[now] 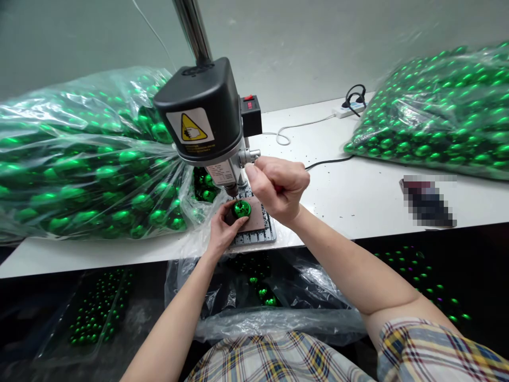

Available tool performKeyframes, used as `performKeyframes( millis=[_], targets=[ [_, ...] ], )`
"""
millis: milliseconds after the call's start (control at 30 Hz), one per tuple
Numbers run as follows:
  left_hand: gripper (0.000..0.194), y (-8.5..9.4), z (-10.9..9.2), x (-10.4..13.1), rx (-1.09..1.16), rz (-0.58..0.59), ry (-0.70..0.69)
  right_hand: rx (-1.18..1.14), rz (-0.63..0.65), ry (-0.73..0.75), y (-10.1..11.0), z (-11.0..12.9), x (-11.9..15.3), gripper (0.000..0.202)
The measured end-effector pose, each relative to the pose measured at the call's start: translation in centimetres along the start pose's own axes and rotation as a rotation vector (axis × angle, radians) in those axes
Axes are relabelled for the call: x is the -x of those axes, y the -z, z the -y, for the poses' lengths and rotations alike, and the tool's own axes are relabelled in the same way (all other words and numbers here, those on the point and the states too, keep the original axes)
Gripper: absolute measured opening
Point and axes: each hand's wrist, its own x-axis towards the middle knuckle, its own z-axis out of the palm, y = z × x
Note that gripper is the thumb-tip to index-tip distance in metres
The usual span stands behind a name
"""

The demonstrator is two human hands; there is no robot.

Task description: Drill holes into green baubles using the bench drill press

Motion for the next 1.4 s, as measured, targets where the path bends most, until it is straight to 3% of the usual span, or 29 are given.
performKeyframes(
  millis=[100,433,500,633,700,800,867,967,1033,1100,1133,1200,1300,1400],
  targets=[
    [0.051,0.0,-0.1,0.0,-0.002,-0.002,0.005,-0.09,-0.054,0.213,-0.1,-0.8,0.1,0.049],
    [0.05,0.2,0.0,0.2,-0.009,0.003,-0.006,-0.037,0.084,0.272,0.6,-1.1,1.2,0.046],
    [0.05,0.2,0.1,0.1,-0.008,0.008,-0.003,-0.049,0.063,0.276,0.3,-1.0,0.9,0.047],
    [0.05,-0.2,0.2,-0.1,0.0,-0.022,0.009,-0.116,-0.172,0.056,-1.1,0.3,-2.3,0.05],
    [0.048,-0.4,-0.1,0.5,-0.06,-0.092,-0.008,-0.194,-0.191,-0.123,-1.8,1.0,-4.7,0.048],
    [0.043,-0.6,-1.6,3.2,-0.278,-0.194,-0.062,-0.255,-0.169,-0.261,-2.1,1.2,-7.3,0.047],
    [0.042,-0.3,-3.0,5.6,-0.429,-0.102,-0.108,-0.272,-0.163,-0.294,-2.0,1.0,-7.9,0.046],
    [0.053,1.1,-4.7,7.6,-0.572,0.178,-0.177,-0.27,-0.158,-0.276,-1.8,0.6,-7.8,0.049],
    [0.046,2.4,-5.2,6.1,-0.601,0.192,-0.199,-0.242,-0.143,-0.256,-1.7,0.4,-7.5,0.05],
    [0.02,3.7,-5.0,2.5,-0.635,0.047,-0.191,-0.209,-0.131,-0.25,-1.7,0.4,-7.4,0.05],
    [0.02,4.3,-4.8,0.1,-0.683,-0.045,-0.166,-0.2,-0.125,-0.254,-1.7,0.4,-7.4,0.05],
    [0.032,4.9,-4.0,-4.8,-0.812,-0.118,-0.088,-0.198,-0.131,-0.248,-1.7,0.5,-7.3,0.049],
    [0.053,5.2,-2.7,-10.0,-0.913,0.001,0.029,-0.217,-0.137,-0.253,-1.7,0.6,-7.3,0.047],
    [0.054,5.6,-2.1,-11.3,-0.864,0.045,0.074,-0.23,-0.137,-0.267,-1.7,0.8,-7.3,0.048]
  ],
)
